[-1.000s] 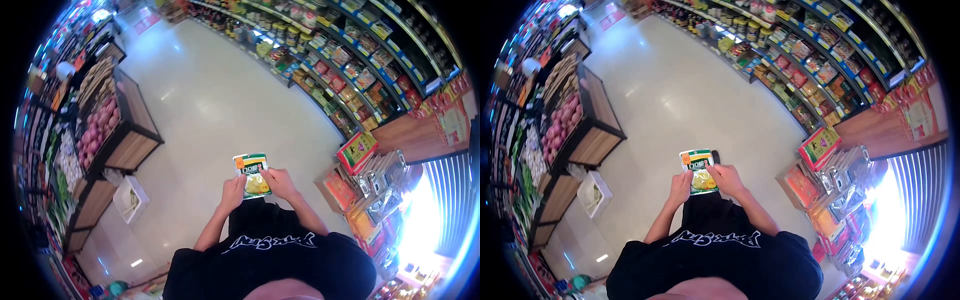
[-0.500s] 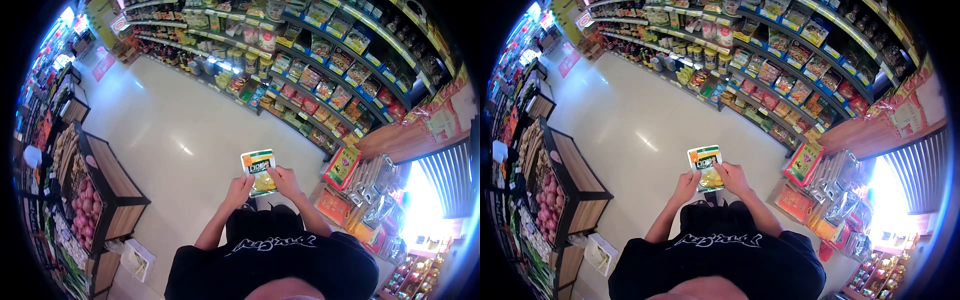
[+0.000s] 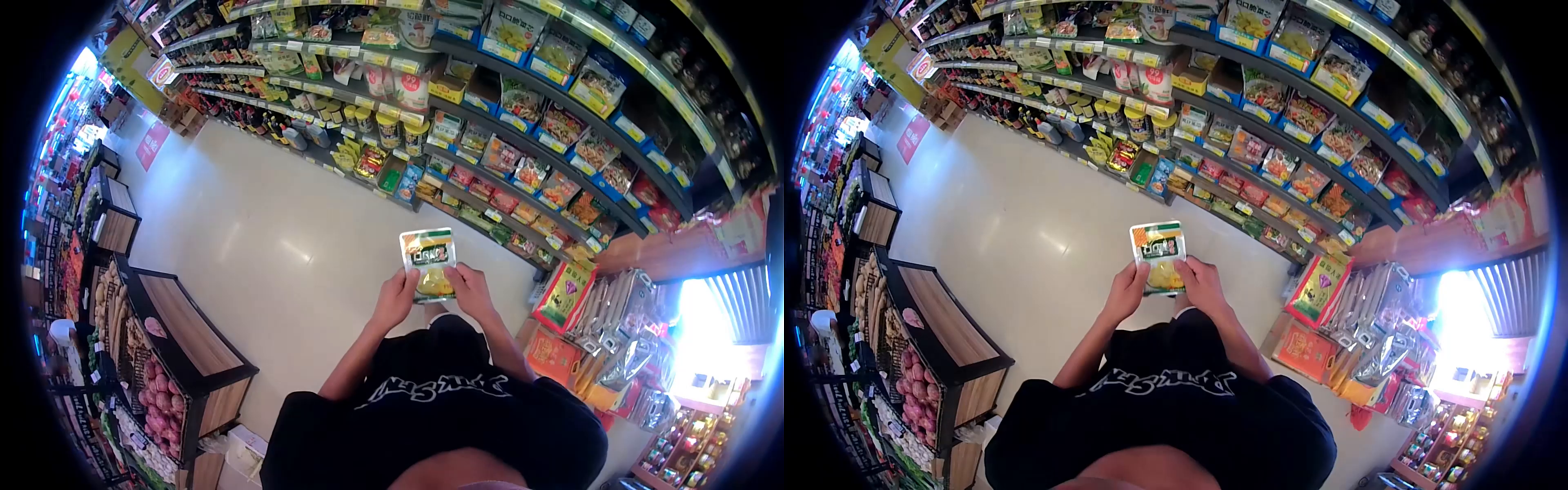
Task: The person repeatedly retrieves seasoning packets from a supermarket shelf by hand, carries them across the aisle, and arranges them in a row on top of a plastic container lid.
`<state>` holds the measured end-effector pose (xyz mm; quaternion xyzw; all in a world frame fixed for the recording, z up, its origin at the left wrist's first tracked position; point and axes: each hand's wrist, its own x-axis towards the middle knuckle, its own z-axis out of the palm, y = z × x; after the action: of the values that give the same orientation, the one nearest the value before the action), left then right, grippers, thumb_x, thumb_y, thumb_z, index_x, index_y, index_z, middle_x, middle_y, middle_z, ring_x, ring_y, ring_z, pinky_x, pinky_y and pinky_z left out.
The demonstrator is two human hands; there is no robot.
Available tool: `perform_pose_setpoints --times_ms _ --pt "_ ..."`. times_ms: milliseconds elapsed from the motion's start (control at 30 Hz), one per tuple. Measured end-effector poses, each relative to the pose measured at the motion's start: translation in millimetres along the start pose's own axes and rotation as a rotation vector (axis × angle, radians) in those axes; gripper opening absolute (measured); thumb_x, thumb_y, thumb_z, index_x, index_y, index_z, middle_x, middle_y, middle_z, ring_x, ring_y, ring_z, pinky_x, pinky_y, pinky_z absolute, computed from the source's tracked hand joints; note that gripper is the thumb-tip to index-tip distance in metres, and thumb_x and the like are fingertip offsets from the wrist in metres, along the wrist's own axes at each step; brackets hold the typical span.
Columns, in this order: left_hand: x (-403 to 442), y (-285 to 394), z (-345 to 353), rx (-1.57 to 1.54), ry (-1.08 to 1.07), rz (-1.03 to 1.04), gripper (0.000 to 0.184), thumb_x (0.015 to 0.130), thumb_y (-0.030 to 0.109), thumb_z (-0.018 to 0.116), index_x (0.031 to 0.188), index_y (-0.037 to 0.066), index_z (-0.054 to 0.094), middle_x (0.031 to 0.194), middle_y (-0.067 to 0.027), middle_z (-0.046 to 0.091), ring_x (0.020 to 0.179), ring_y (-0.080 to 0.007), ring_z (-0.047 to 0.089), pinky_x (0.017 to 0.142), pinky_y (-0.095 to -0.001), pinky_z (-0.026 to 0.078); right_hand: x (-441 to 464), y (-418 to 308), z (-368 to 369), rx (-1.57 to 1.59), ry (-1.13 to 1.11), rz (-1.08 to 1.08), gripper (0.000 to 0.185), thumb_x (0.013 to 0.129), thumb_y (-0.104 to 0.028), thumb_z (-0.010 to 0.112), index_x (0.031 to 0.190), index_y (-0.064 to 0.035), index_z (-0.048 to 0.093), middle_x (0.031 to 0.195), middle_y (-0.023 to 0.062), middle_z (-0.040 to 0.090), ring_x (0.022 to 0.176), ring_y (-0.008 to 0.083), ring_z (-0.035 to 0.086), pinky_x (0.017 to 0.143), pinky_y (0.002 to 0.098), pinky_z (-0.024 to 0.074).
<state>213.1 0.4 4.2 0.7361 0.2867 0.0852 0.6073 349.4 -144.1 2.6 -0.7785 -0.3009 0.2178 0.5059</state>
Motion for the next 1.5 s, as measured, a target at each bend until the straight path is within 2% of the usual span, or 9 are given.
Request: perform_pose_setpoints --times_ms 100,267,367,733,933,1067,1200,1333,1500 --pt "61 43 -7 0.133 -0.014 0.020 0.030 0.098 0.026 0.055 0.101 -0.003 0.054 0.077 -0.0115 0.062 0.071 -0.0167 0.059 0.064 -0.0320 0.048 69 -1 -18 -0.028 0.067 -0.095 0.031 0.095 -0.024 0.060 0.079 0.0017 0.055 0.059 0.0088 0.049 0.054 0.0114 0.042 0.050 0.0323 0.0374" --pt "172 72 -17 0.417 0.085 0.220 0.027 0.092 0.019 0.061 0.105 -0.001 0.052 0.084 -0.0232 0.062 0.076 -0.0426 0.061 0.065 -0.0477 0.048 180 -11 -63 -0.099 0.008 -0.154 0.028 0.091 -0.024 0.065 0.079 -0.0003 0.056 0.063 0.0113 0.054 0.055 0.0193 0.052 0.053 0.0334 0.0423" --pt "232 98 -15 0.509 0.167 0.347 0.027 0.091 0.018 0.061 0.106 -0.002 0.052 0.091 -0.0260 0.059 0.083 -0.0454 0.059 0.067 -0.0509 0.047 243 -19 -84 -0.051 0.031 -0.106 0.021 0.087 -0.019 0.069 0.086 -0.0008 0.058 0.077 0.0109 0.061 0.064 0.0187 0.059 0.059 0.0311 0.0473" --pt "458 134 36 -0.020 0.328 0.542 0.065 0.078 -0.008 0.049 0.139 -0.008 0.026 0.125 -0.0286 0.046 0.115 -0.0438 0.050 0.098 -0.0413 0.040 437 11 -91 0.085 0.471 -0.423 0.031 0.072 0.016 0.061 0.097 0.0003 0.057 0.106 0.0155 0.064 0.096 0.0276 0.064 0.081 0.0311 0.0516" --pt "518 170 37 -0.292 0.077 0.133 0.038 0.093 0.015 0.050 0.126 -0.003 0.043 0.122 -0.0273 0.056 0.117 -0.0424 0.053 0.095 -0.0405 0.042 513 40 -96 -0.245 0.460 -0.178 0.030 0.084 -0.012 0.058 0.113 -0.0039 0.062 0.117 0.0191 0.062 0.108 0.0365 0.059 0.097 0.0433 0.0424" --pt "578 139 54 -0.283 0.043 0.270 0.046 0.093 0.019 0.053 0.133 -0.001 0.045 0.128 -0.0227 0.056 0.125 -0.0330 0.051 0.103 -0.0364 0.039 556 64 -111 -0.649 0.376 -0.479 0.041 0.089 -0.024 0.057 0.126 -0.0057 0.058 0.128 0.0194 0.057 0.122 0.0357 0.049 0.105 0.0461 0.0350" --pt "618 120 70 -0.819 -0.087 0.435 0.046 0.092 0.014 0.060 0.134 0.002 0.047 0.131 -0.0114 0.054 0.121 -0.0219 0.051 0.103 -0.0357 0.040 579 61 -113 -0.951 0.036 0.031 0.027 0.093 -0.024 0.055 0.111 -0.0052 0.061 0.111 0.0148 0.061 0.102 0.0297 0.056 0.087 0.0424 0.0412" --pt "648 125 80 -1.281 -0.174 0.440 0.048 0.091 0.013 0.065 0.134 0.002 0.049 0.130 -0.0085 0.055 0.118 -0.0199 0.052 0.101 -0.0354 0.042 592 77 -114 -1.068 0.036 -0.015 0.031 0.092 -0.024 0.056 0.117 -0.0041 0.059 0.116 0.0155 0.060 0.109 0.0314 0.054 0.093 0.0435 0.0394" --pt "637 145 61 -1.015 -0.162 0.421 0.039 0.092 0.017 0.060 0.128 0.001 0.055 0.121 -0.0108 0.060 0.113 -0.0221 0.056 0.097 -0.0357 0.044 588 113 -123 -1.156 0.164 -0.152 0.038 0.092 -0.023 0.058 0.123 -0.0027 0.056 0.123 0.0163 0.059 0.116 0.0336 0.052 0.099 0.0448 0.0372"
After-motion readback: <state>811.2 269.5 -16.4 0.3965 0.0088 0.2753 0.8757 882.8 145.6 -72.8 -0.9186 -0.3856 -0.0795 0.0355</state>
